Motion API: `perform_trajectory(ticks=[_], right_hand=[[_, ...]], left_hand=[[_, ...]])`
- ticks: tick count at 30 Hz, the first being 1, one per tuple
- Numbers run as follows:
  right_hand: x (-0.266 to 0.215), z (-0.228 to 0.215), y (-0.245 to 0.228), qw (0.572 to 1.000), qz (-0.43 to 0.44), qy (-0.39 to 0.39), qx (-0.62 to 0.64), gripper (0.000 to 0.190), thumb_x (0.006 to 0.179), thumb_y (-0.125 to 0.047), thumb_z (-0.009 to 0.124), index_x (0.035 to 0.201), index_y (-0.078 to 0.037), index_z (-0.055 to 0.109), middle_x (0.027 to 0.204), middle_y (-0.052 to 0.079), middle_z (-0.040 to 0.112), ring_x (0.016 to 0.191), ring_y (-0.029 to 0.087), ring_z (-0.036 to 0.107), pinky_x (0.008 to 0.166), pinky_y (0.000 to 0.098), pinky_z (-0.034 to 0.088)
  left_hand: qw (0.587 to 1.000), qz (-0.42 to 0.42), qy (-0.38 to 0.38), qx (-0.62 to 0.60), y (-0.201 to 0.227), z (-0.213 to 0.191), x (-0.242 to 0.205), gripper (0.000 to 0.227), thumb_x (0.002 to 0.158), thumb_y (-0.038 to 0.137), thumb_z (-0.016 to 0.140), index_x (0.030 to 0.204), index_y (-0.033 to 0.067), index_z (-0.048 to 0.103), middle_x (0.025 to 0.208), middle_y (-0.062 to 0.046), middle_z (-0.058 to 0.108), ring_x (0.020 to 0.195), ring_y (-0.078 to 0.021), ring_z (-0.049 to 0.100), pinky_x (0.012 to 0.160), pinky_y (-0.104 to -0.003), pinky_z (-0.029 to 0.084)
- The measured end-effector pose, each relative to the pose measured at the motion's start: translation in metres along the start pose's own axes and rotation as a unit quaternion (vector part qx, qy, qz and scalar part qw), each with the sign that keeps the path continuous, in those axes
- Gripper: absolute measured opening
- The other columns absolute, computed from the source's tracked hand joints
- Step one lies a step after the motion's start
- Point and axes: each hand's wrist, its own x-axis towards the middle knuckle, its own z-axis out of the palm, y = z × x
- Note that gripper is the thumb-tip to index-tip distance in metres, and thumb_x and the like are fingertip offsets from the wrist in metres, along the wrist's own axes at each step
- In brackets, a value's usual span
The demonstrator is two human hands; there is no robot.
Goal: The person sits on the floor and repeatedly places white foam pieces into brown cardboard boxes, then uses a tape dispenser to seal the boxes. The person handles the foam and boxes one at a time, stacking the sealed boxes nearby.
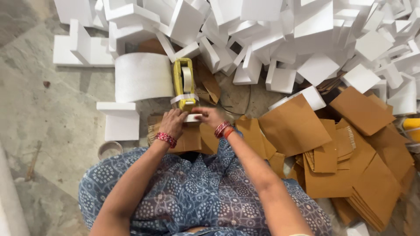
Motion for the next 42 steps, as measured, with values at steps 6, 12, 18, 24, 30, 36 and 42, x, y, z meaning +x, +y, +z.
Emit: perform_trajectory(ticks=[6, 12, 18, 24, 30, 36, 42], right_hand=[[0.085, -0.003, 0.052, 0.972, 0.203, 0.118, -0.019, 0.051, 0.088, -0.054, 0.076, 0.105, -0.005, 0.078, 0.087, 0.003, 0.076, 0.078, 0.01, 0.066, 0.072, 0.0297, 0.052], [0.102, 0.023, 0.053, 0.973, 0.168, 0.149, 0.057, 0.048, 0.079, -0.048, 0.085, 0.08, 0.0, 0.078, 0.072, 0.001, 0.074, 0.064, 0.009, 0.058, 0.062, 0.0296, 0.047], [-0.02, 0.057, 0.041, 0.965, 0.045, 0.201, 0.164, 0.033, 0.084, -0.032, 0.084, 0.093, -0.002, 0.075, 0.088, 0.002, 0.078, 0.078, 0.005, 0.069, 0.072, 0.0227, 0.055], [-0.078, 0.087, 0.047, 0.929, 0.212, 0.134, 0.272, 0.029, 0.086, -0.028, 0.083, 0.096, -0.003, 0.073, 0.085, 0.004, 0.077, 0.073, 0.01, 0.073, 0.063, 0.024, 0.055], [-0.06, 0.109, 0.077, 0.938, 0.21, 0.162, 0.224, 0.025, 0.089, -0.02, 0.084, 0.098, 0.0, 0.072, 0.084, 0.006, 0.076, 0.071, 0.011, 0.069, 0.06, 0.0239, 0.053], [-0.025, 0.115, 0.085, 0.931, 0.05, 0.361, 0.022, 0.023, 0.085, 0.006, 0.068, 0.106, -0.002, 0.063, 0.081, 0.009, 0.076, 0.073, 0.017, 0.071, 0.065, 0.0299, 0.057], [-0.026, 0.091, 0.085, 0.948, 0.161, 0.258, -0.099, 0.016, 0.095, -0.013, 0.071, 0.11, -0.009, 0.071, 0.082, 0.011, 0.075, 0.074, 0.02, 0.074, 0.069, 0.0337, 0.058]], left_hand=[[0.999, -0.028, 0.022, 0.004, -0.005, -0.003, -0.009, 0.052, 0.069, 0.0, 0.068, 0.12, 0.0139, 0.072, 0.105, -0.01, 0.065, 0.104, -0.0303, 0.059, 0.091, -0.044, 0.046], [0.998, -0.042, 0.039, -0.02, -0.001, -0.001, -0.002, 0.047, 0.07, 0.003, 0.069, 0.116, 0.0138, 0.072, 0.103, -0.011, 0.064, 0.105, -0.0316, 0.058, 0.09, -0.044, 0.044], [0.996, -0.078, 0.026, -0.027, 0.001, -0.001, 0.003, 0.04, 0.073, 0.003, 0.068, 0.111, 0.0156, 0.075, 0.108, -0.007, 0.069, 0.108, -0.0282, 0.06, 0.091, -0.043, 0.044], [0.995, -0.097, 0.019, -0.035, 0.015, -0.013, 0.001, 0.043, 0.069, 0.002, 0.068, 0.108, 0.0176, 0.077, 0.107, -0.002, 0.074, 0.105, -0.0247, 0.061, 0.092, -0.039, 0.043], [0.994, -0.092, 0.029, -0.059, 0.017, -0.011, -0.003, 0.041, 0.071, 0.0, 0.067, 0.105, 0.0191, 0.079, 0.106, -0.001, 0.075, 0.104, -0.0243, 0.062, 0.09, -0.04, 0.043], [0.995, -0.064, 0.049, -0.058, 0.01, -0.003, -0.009, 0.043, 0.07, 0.0, 0.067, 0.108, 0.0172, 0.078, 0.108, -0.001, 0.075, 0.103, -0.024, 0.062, 0.092, -0.039, 0.044], [0.997, -0.045, 0.057, -0.04, 0.01, 0.0, -0.008, 0.045, 0.067, 0.001, 0.069, 0.108, 0.016, 0.077, 0.109, -0.002, 0.075, 0.102, -0.0246, 0.062, 0.092, -0.04, 0.044]])
